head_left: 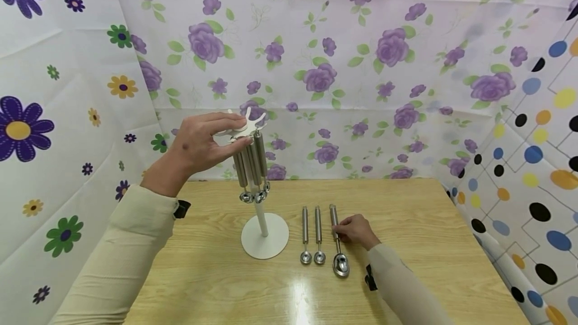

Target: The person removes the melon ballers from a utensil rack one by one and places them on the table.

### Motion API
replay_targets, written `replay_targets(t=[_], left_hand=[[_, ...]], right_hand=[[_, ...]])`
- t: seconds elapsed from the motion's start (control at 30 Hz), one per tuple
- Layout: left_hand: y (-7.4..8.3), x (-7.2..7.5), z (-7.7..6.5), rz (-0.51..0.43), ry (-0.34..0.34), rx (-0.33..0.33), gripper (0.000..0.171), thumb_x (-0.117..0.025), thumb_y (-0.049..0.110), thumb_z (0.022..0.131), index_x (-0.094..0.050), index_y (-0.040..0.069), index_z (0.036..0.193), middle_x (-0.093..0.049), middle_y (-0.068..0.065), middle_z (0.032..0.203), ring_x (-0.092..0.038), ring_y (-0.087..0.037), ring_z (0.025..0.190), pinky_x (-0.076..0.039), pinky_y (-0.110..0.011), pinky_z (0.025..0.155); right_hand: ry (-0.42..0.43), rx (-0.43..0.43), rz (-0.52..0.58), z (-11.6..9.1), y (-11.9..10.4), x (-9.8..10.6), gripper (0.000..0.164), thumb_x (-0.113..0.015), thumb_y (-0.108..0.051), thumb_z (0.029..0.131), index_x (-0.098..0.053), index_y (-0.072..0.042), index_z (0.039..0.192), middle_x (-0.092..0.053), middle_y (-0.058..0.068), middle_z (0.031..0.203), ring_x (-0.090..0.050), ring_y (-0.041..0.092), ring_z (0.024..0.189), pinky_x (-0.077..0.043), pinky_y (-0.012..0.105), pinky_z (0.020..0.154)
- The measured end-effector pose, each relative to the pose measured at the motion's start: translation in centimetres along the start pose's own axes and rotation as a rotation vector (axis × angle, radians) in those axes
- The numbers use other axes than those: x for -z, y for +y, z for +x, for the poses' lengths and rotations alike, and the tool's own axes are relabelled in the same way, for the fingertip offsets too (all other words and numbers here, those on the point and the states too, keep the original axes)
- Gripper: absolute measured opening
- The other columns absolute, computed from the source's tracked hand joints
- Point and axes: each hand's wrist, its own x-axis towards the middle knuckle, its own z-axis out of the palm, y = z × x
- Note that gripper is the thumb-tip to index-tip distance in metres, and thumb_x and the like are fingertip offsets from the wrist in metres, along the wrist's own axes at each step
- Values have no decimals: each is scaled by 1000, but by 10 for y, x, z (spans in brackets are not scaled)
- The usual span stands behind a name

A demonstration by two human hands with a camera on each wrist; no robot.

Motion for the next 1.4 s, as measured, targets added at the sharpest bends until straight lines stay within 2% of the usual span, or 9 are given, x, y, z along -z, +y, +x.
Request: replay_targets(t=[0.1, 0.2, 0.3, 0.47, 0.7, 0.93, 1.17, 1.4], left_hand=[[0, 0, 0, 2, 7, -6, 65, -52, 60, 97, -76, 1, 110, -74, -15, 108, -70, -34, 102, -56, -51, 84], [-1, 1, -2, 4, 15, -7, 65, -53, 60, 96, -76, 1, 110, -74, -15, 108, -70, -34, 102, -56, -52, 83], [-1, 1, -3, 7, 18, -11, 64, -54, 59, 96, -76, 1, 110, -74, -15, 108, -70, -34, 101, -56, -52, 83], [-1, 2, -4, 16, 20, -20, 62, -55, 58, 97, -76, 1, 110, -74, -15, 107, -70, -35, 100, -56, -52, 82], [-1, 0, -4, 26, 19, -33, 62, -54, 57, 97, -76, 0, 111, -74, -16, 107, -70, -35, 99, -56, -52, 82], [-1, -1, -1, 20, 18, -42, 62, -54, 56, 98, -76, 0, 111, -74, -16, 107, -71, -34, 100, -56, -52, 83], [-1, -2, -1, 26, 11, -30, 64, -54, 59, 97, -76, 1, 111, -74, -15, 107, -70, -34, 100, -56, -52, 83], [0, 0, -1, 37, 0, -17, 65, -52, 60, 97, -76, 2, 112, -74, -15, 108, -71, -33, 99, -56, -52, 82]], right_hand=[[7, 17, -21, -2, -3, 8, 25, -76, -17, 90, -74, 6, 101, -73, 13, 86, -71, 25, 75, -59, 37, 71], [-3, 34, 20, -5, -10, 16, 27, -74, -15, 92, -72, 8, 105, -72, 16, 93, -70, 25, 79, -59, 40, 76], [-26, 50, 89, -9, -22, 24, 31, -72, -14, 94, -69, 11, 113, -70, 19, 102, -70, 27, 85, -59, 43, 81], [-69, 96, 132, -19, -48, 36, 39, -70, -16, 95, -64, 12, 122, -68, 21, 112, -70, 33, 96, -57, 43, 85], [-116, 187, 136, -29, -87, 48, 43, -72, -22, 94, -64, 7, 125, -70, 17, 109, -70, 32, 95, -58, 39, 83], [-137, 247, 134, -36, -123, 54, 45, -73, -23, 94, -63, 6, 127, -69, 20, 111, -71, 26, 90, -59, 38, 83], [-152, 314, 147, -41, -156, 59, 43, -72, -22, 95, -63, 5, 126, -70, 17, 108, -71, 26, 91, -58, 37, 84], [-177, 388, 144, -49, -185, 62, 44, -71, -23, 95, -62, 5, 129, -69, 18, 113, -71, 26, 96, -58, 36, 85]])
